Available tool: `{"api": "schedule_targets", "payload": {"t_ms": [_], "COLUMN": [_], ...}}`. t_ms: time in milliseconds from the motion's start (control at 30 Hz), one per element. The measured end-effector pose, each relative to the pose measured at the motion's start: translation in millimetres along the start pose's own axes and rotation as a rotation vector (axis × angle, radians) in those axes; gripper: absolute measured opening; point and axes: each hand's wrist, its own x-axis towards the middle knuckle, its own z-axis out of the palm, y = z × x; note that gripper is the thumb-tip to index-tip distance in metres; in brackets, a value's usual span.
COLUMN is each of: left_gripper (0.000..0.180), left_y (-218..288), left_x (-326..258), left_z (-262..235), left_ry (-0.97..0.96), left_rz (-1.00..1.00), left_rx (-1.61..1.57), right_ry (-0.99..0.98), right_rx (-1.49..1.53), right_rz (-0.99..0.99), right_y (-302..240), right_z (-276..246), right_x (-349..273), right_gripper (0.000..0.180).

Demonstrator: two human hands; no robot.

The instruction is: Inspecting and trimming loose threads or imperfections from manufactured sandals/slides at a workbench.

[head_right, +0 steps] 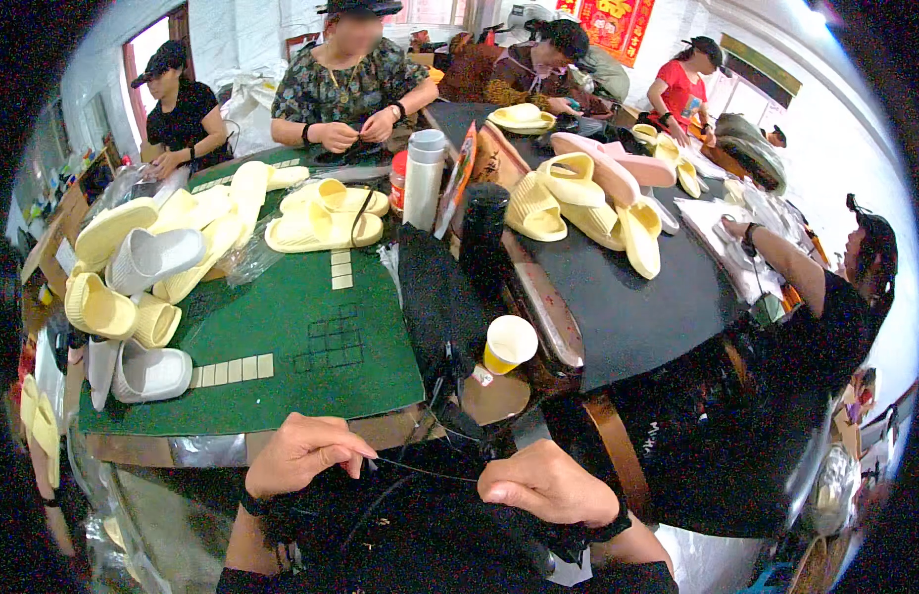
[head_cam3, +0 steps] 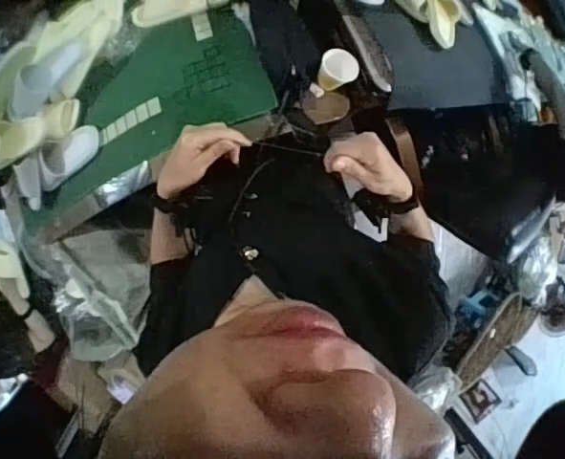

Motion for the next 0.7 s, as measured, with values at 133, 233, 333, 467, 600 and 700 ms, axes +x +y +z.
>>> {"api": "schedule_targets", "payload": {"t_ms": [133, 233, 333, 467, 600, 700], "left_gripper": [0.019, 0.017, 0.016, 0.016, 0.015, 0.015], "left_y": [-0.8, -2.8, -6.2, -5.8, -6.2, -6.3], "left_x": [6.4, 10.8, 15.4, 12.8, 12.5, 13.2], "left_z": [7.5, 18.1, 27.4, 36.2, 41.5, 41.9], "left_ry": [-0.099, -0.138, -0.19, -0.209, -0.135, -0.118], "left_rz": [-0.028, -0.021, 0.036, -0.043, 0.063, 0.103], "left_rx": [-0.02, 0.132, 0.317, 0.406, 0.391, 0.372], "right_ry": [0.01, 0.01, 0.019, -0.018, -0.018, -0.073], "right_rx": [-0.175, -0.381, -0.374, -0.253, -0.092, 0.171], "right_rz": [0.034, 0.057, -0.076, -0.011, 0.083, 0.403], "right_y": [-3.0, 2.9, 12.6, 16.3, 12.3, 2.1], "right_z": [-4.2, 5.0, 26.0, 44.9, 51.6, 38.2], "right_x": [-4.4, 0.0, 8.2, 10.7, 16.3, 8.2], "right_gripper": [0.022, 0.05, 0.045, 0.021, 0.016, 0.016]}}
